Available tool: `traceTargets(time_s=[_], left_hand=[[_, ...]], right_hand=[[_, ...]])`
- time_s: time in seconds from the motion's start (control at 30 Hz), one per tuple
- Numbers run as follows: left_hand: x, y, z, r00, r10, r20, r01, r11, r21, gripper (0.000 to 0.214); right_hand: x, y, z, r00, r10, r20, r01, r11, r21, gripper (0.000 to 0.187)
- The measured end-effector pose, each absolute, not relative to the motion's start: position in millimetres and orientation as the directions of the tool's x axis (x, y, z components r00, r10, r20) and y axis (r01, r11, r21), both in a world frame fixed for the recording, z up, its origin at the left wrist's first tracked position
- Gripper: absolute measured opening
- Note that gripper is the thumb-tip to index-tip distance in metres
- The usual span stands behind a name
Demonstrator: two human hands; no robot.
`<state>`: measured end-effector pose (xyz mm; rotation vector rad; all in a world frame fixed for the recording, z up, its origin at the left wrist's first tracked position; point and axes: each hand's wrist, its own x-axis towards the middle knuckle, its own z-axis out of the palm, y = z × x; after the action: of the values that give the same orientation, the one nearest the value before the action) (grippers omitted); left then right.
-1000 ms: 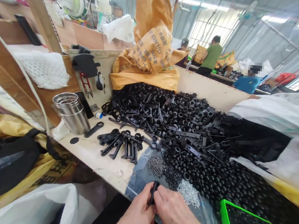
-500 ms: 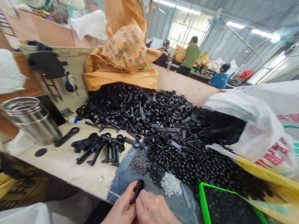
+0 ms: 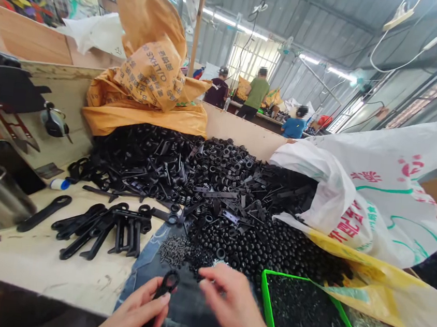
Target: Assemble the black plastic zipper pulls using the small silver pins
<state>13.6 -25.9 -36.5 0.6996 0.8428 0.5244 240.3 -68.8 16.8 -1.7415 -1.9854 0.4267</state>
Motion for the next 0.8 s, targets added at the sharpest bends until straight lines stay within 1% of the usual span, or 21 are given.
traceTargets(time_s=[0.03, 0.1, 0.17, 0.2, 0.23, 0.27, 0.37, 0.43, 0.53, 0.6, 0.63, 0.67, 0.7, 0.73, 0.77, 0.8], left_hand=[[16.2, -24.9, -36.4, 0.549, 0.676, -0.492, -0.139, 0.654, 0.744, 0.056], [24.7, -21.9, -36.9, 0.480, 0.720, -0.501, -0.143, 0.628, 0.765, 0.061], [35.6, -16.7, -37.6, 0.326, 0.797, -0.508, -0.221, 0.587, 0.779, 0.068], [40.8, -13.3, -37.5, 0.247, 0.829, -0.502, -0.267, 0.556, 0.787, 0.072], [45.4, -9.6, -36.9, 0.199, 0.849, -0.489, -0.299, 0.528, 0.795, 0.074], [48.9, -5.7, -35.5, 0.192, 0.859, -0.474, -0.309, 0.511, 0.802, 0.073], [52.3, 3.8, -25.9, 0.297, 0.840, -0.454, -0.250, 0.527, 0.812, 0.064], [49.3, 6.7, -15.8, 0.353, 0.814, -0.460, -0.250, 0.556, 0.793, 0.060], [40.8, 7.4, -0.7, 0.439, 0.758, -0.483, -0.311, 0.632, 0.710, 0.049], [35.4, 6.8, 6.0, 0.489, 0.723, -0.488, -0.343, 0.674, 0.655, 0.044], [33.5, 6.3, 7.9, 0.504, 0.716, -0.484, -0.355, 0.682, 0.639, 0.043], [32.5, 5.5, 9.1, 0.513, 0.713, -0.478, -0.366, 0.685, 0.630, 0.043], [32.6, 4.4, 9.6, 0.517, 0.715, -0.471, -0.374, 0.683, 0.627, 0.043], [33.7, 2.7, 9.6, 0.518, 0.719, -0.464, -0.381, 0.679, 0.628, 0.042], [35.6, 0.5, 9.4, 0.514, 0.724, -0.459, -0.388, 0.674, 0.629, 0.040], [38.1, -2.2, 9.0, 0.508, 0.732, -0.454, -0.396, 0.667, 0.631, 0.039]], right_hand=[[256.6, -66.6, 20.1, 0.072, 0.983, 0.172, 0.789, 0.049, -0.613, 0.020], [288.1, -59.0, 26.8, 0.253, 0.943, 0.218, 0.757, -0.052, -0.652, 0.032], [310.8, -48.5, 32.4, 0.353, 0.900, 0.257, 0.763, -0.118, -0.635, 0.039], [316.9, -42.7, 34.1, 0.381, 0.884, 0.272, 0.770, -0.140, -0.623, 0.039], [319.3, -36.8, 35.0, 0.397, 0.873, 0.283, 0.778, -0.157, -0.608, 0.038], [318.3, -30.9, 34.9, 0.401, 0.870, 0.288, 0.788, -0.167, -0.592, 0.036], [305.2, -14.4, 30.6, 0.378, 0.887, 0.266, 0.814, -0.181, -0.552, 0.027], [298.4, -7.3, 27.8, 0.357, 0.902, 0.242, 0.817, -0.176, -0.550, 0.023], [299.9, -9.4, 27.5, 0.328, 0.922, 0.207, 0.786, -0.144, -0.602, 0.026], [302.9, -19.9, 27.6, 0.328, 0.929, 0.169, 0.720, -0.130, -0.682, 0.034], [302.0, -27.2, 26.6, 0.340, 0.930, 0.138, 0.658, -0.130, -0.742, 0.040], [298.3, -35.3, 24.4, 0.391, 0.919, 0.056, 0.479, -0.151, -0.865, 0.041], [291.0, -43.9, 20.8, 0.456, 0.890, -0.019, 0.285, -0.166, -0.944, 0.041], [280.0, -52.5, 15.8, 0.467, 0.879, -0.093, 0.118, -0.167, -0.979, 0.042], [265.5, -60.6, 9.6, 0.434, 0.886, -0.164, -0.030, -0.167, -0.985, 0.044], [248.5, -67.8, 2.3, 0.366, 0.901, -0.232, -0.148, -0.190, -0.971, 0.045]])
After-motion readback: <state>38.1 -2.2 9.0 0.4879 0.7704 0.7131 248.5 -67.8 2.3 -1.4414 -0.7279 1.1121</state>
